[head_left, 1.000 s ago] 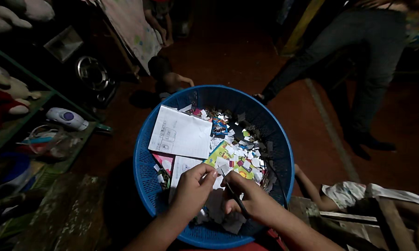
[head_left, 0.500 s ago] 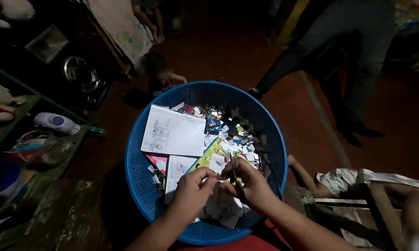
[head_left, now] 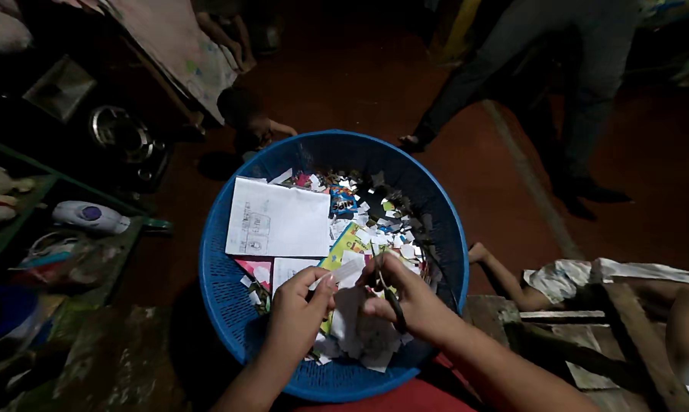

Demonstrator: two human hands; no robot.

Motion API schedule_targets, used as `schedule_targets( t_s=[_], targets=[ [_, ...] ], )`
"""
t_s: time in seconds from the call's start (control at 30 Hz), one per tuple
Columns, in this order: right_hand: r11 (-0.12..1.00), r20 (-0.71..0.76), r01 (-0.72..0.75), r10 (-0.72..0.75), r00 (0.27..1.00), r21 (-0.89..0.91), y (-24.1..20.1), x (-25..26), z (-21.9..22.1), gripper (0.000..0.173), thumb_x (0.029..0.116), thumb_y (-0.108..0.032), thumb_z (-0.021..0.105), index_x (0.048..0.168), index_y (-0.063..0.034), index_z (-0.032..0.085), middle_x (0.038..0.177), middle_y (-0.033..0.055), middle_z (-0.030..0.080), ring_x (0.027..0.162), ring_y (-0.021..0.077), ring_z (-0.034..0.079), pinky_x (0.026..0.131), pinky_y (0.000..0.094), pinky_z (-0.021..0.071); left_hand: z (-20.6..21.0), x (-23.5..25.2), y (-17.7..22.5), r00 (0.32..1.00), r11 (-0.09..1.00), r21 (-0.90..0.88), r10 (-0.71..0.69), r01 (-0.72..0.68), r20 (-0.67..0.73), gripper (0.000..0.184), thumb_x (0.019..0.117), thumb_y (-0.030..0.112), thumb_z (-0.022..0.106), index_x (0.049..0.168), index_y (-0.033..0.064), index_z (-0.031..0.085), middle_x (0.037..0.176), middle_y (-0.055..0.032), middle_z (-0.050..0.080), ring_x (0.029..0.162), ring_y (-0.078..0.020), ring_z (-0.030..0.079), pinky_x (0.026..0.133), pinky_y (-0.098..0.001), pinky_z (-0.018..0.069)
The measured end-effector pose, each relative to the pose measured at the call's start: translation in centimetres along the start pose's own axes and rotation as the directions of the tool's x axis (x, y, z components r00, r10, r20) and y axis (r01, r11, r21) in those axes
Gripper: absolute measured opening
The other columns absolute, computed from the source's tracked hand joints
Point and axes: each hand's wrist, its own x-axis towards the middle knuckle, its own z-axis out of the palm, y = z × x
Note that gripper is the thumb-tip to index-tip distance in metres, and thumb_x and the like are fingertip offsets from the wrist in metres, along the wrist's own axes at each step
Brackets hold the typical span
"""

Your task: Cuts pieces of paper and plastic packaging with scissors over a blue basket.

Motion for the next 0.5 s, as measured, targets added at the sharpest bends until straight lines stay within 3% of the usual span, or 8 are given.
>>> schedule_targets(
  t_s=[0.07,0.13,0.33,0.5],
  targets=[
    [0.999,0.142,-0.028,0.033,0.989,-0.039,-0.29,-0.1,0.1,0.072,0.085,-0.067,0.067,0.121,-0.0045,0.059,0.107,0.0024,0.068,0.094,0.0073,0.065,0.078,0.0277,0.0555,-0.12,0.06,-0.01,1.0,0.999,-0.038,-0.012,0.011,-0.019,0.017,0.1024,0.016,0.055,0.098,0.006,0.069,0.071,0.0069,0.064,0.06,-0.0002,0.061,0.058,-0.016,0.0531],
    [0.997,0.222,-0.034,0.049,0.974,-0.072,-0.48,-0.12,0.18,0.077,0.0823,-0.072,0.066,0.12,-0.0051,0.06,0.104,0.0031,0.069,0.091,0.0086,0.066,0.077,0.0298,0.056,-0.13,0.11,0.01,1.0,0.998,-0.057,-0.015,0.015,-0.013,0.017,0.1026,0.016,0.055,0.099,0.0062,0.069,0.071,0.0071,0.064,0.061,-0.0001,0.061,0.059,-0.016,0.0533],
    [0.996,0.218,-0.018,0.036,0.975,-0.086,-0.42,-0.12,0.52,0.068,0.0854,-0.066,0.068,0.115,-0.0054,0.062,0.082,-0.0015,0.065,0.07,0.004,0.06,0.064,0.0241,0.0518,0.14,-0.06,-0.11,0.999,0.999,-0.05,-0.002,0.004,0.042,0.018,0.1027,0.018,0.056,0.099,0.0073,0.07,0.071,0.0076,0.064,0.061,0.0008,0.06,0.058,-0.015,0.051],
    [0.998,0.11,-0.023,0.029,0.994,-0.056,-0.42,-0.26,0.73,0.052,0.0829,-0.055,0.077,0.103,-0.0081,0.066,0.065,-0.0093,0.053,0.055,-0.0048,0.045,0.051,0.0138,0.0398,0.33,-0.09,-0.02,0.999,0.999,-0.043,0.0,0.002,0.046,0.018,0.1027,0.018,0.056,0.1,0.0074,0.07,0.072,0.0072,0.065,0.062,0.001,0.061,0.059,-0.0145,0.0521]
  ],
)
